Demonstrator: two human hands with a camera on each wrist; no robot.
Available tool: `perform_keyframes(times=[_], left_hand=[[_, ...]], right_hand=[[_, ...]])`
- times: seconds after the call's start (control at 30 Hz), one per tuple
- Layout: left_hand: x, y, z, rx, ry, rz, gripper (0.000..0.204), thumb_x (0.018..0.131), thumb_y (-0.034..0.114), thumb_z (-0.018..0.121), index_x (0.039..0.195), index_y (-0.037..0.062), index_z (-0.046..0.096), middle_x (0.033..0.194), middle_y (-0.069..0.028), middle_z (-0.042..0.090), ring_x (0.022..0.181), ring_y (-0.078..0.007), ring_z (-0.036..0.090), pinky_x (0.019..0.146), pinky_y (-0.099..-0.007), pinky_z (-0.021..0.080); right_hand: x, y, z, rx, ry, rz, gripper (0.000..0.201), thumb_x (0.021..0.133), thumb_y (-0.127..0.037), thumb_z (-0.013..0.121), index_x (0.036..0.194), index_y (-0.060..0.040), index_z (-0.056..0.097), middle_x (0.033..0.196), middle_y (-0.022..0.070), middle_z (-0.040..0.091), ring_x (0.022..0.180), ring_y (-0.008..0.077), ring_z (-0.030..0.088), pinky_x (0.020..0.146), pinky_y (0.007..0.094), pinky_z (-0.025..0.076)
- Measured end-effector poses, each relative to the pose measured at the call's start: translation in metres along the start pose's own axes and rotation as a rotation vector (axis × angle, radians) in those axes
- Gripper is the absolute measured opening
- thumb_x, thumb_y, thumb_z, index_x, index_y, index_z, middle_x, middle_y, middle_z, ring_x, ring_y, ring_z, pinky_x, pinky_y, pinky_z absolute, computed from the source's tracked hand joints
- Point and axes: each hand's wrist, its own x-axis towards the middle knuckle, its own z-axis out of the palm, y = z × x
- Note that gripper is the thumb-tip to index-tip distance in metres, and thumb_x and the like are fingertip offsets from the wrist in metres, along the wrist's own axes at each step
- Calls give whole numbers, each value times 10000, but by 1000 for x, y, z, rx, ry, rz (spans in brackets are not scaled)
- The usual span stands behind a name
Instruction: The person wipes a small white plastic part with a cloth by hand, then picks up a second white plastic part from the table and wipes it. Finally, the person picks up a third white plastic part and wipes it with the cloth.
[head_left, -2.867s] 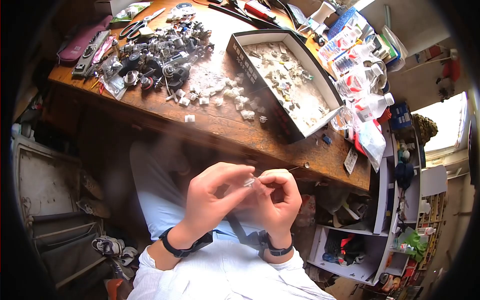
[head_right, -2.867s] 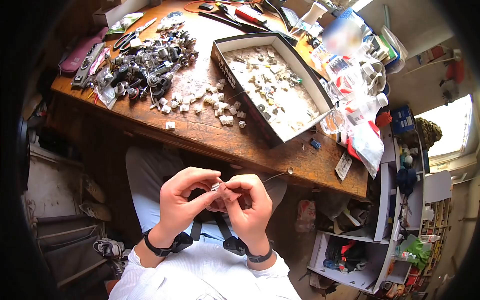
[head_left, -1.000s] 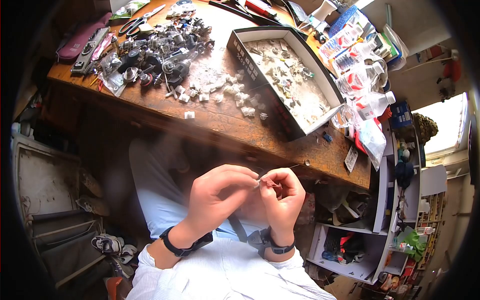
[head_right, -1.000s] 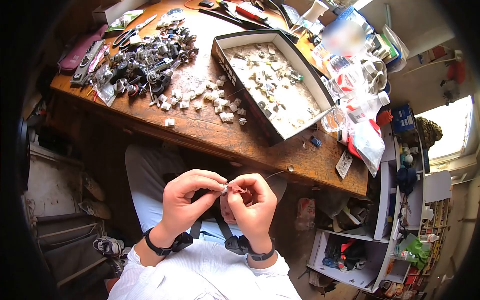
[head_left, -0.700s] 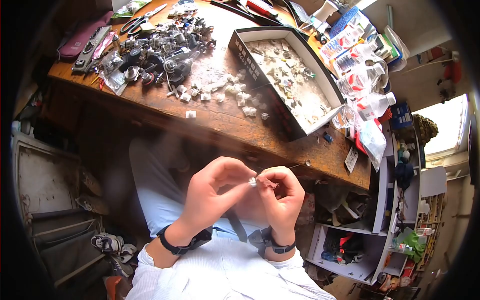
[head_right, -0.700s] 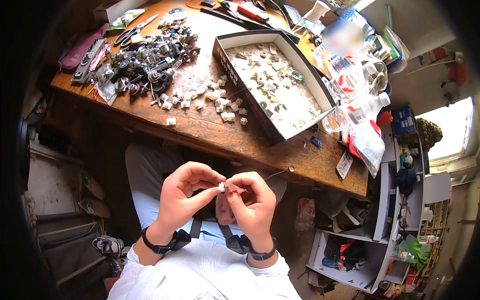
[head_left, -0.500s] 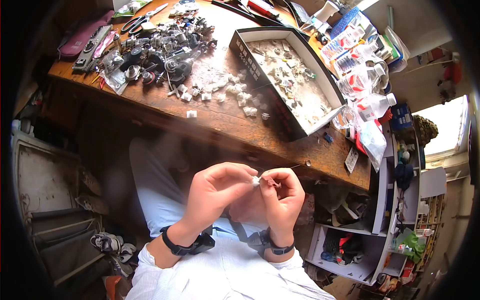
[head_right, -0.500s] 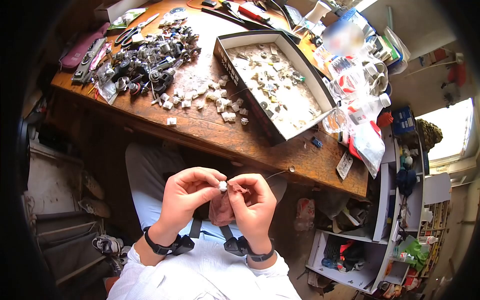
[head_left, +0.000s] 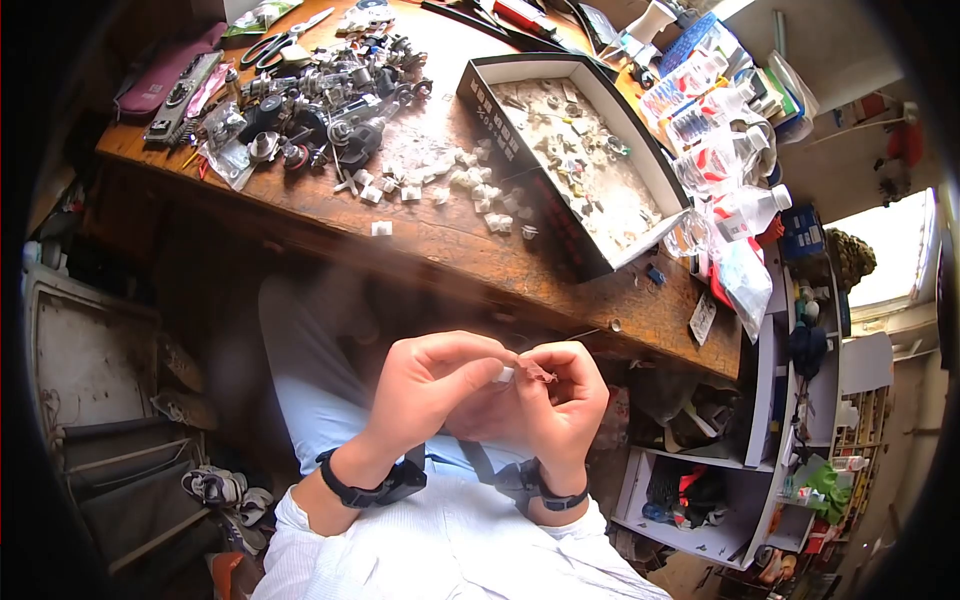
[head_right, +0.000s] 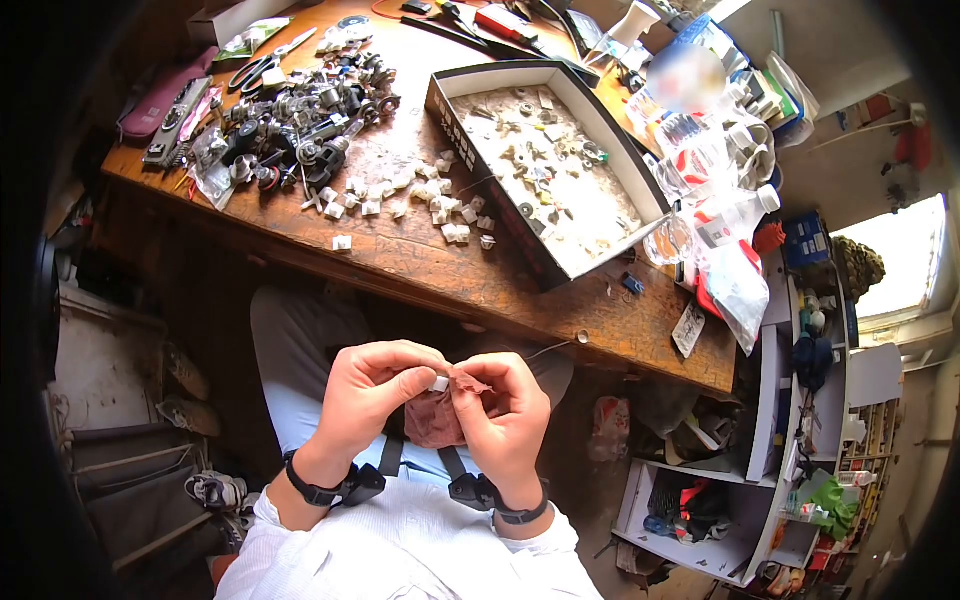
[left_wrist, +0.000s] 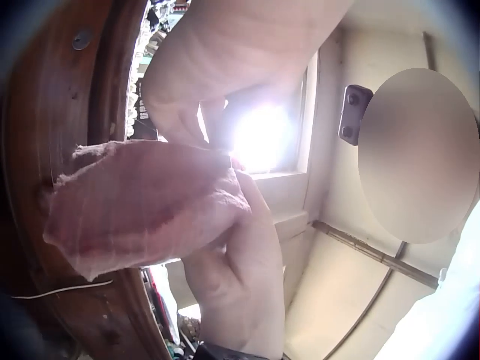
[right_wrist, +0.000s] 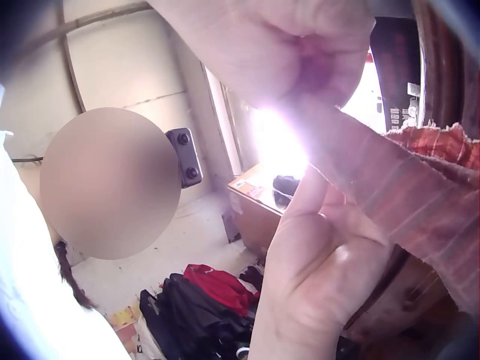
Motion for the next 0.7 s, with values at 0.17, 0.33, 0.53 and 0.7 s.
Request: perform_keyframes(times=[0.17, 0.33, 0.53, 0.7], left_hand=[[1, 2, 9, 318, -8, 206, 247, 827, -9, 669, 1071, -7, 707, 991, -102, 702, 914, -172, 654, 811, -281, 504], [0, 1, 9, 390, 16, 258, 279, 807, -3, 682, 1083, 24, 712, 1008, -108, 693, 915, -197, 652, 812, -294, 505], [3, 8, 4, 517, -107, 273, 275, 836, -56, 667, 1111, -37, 674, 1049, -103, 661, 959, -160, 629, 839, -267, 503], [1, 1, 7, 239, 8, 105, 177, 880, -47, 650, 1049, -36, 597, 1005, -76, 640, 973, -134, 637, 877, -269, 521]], right_hand=[[2, 1, -1, -7, 72, 4, 137, 894, -29, 670, 1001, 13, 596, 893, 45, 650, 795, 60, 606, 672, 176, 471], [2, 1, 0, -53, 67, -27, 138, 894, -16, 665, 1009, 19, 597, 898, 56, 667, 792, 64, 622, 673, 176, 486], [4, -2, 5, -170, 113, -80, 106, 886, -13, 683, 965, 17, 619, 888, 48, 653, 770, 66, 603, 677, 179, 470], [7, -6, 2, -165, 109, -65, 105, 874, -18, 704, 940, 7, 626, 886, 25, 619, 776, 71, 567, 701, 190, 439]])
